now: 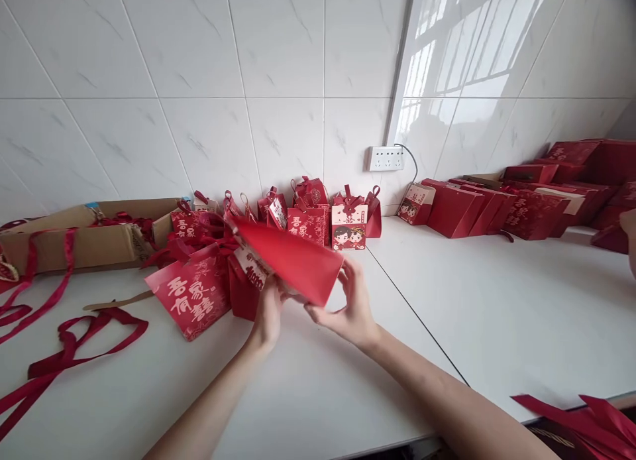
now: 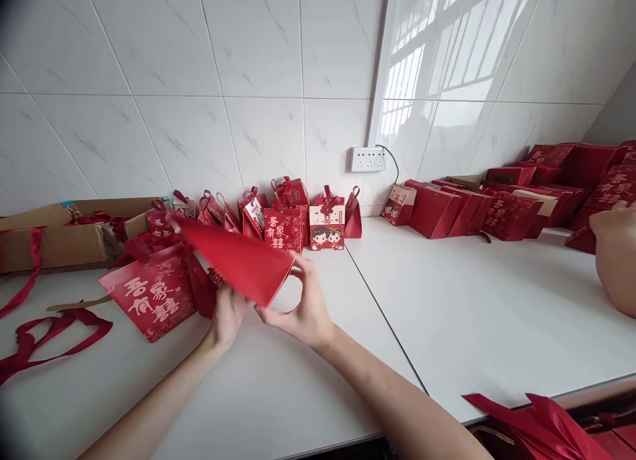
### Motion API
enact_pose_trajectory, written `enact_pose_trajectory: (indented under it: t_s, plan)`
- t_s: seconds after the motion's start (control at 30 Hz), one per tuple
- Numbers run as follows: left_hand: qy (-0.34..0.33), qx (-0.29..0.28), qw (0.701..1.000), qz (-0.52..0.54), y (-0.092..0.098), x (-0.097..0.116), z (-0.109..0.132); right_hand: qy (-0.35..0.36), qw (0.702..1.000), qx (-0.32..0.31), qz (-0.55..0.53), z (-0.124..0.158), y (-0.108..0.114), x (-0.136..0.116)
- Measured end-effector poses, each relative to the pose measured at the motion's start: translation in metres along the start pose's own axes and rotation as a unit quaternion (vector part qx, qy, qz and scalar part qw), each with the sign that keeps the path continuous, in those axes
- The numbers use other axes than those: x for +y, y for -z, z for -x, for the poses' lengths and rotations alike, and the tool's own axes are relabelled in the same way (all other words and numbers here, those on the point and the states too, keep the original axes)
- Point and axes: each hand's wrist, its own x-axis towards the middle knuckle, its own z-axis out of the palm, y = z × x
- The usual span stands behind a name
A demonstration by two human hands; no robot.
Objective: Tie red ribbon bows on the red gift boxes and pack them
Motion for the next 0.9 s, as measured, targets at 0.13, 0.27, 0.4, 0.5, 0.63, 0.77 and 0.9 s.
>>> enact_pose_trajectory:
  t_s: [0.13, 0.27, 0.4, 0.5, 0.63, 0.77, 0.9]
  plan:
    - [-0.034, -0.035, 0.999, -0.001, 0.005, 0.001, -0.004, -0.337, 0.882, 0.125, -0.306, -0.011, -0.005, -0.021]
    - [-0.033, -0.043, 0.996, -0.067, 0.006, 0.001, -0.006, -0.492, 0.662, 0.26, -0.501, -0.01, 0.007, -0.046]
    - [-0.021, -0.045, 0.99, -0.129, 0.004, -0.001, -0.005, -0.502, 0.616, 0.258, -0.55, 0.012, 0.023, -0.07]
    - [-0.017, -0.057, 0.983, -0.176, 0.002, -0.003, -0.005, -0.447, 0.712, 0.191, -0.507, 0.031, 0.031, -0.084]
    - [-0.009, -0.067, 0.974, -0.218, 0.0, -0.004, -0.006, -0.411, 0.766, 0.17, -0.465, 0.048, 0.037, -0.1]
    - [-0.003, -0.089, 0.97, -0.226, -0.003, 0.0, -0.004, -0.438, 0.77, 0.2, -0.419, 0.06, 0.048, -0.121]
    - [0.027, -0.086, 0.958, -0.273, -0.005, 0.0, -0.002, -0.43, 0.789, 0.304, -0.316, 0.075, 0.077, -0.149]
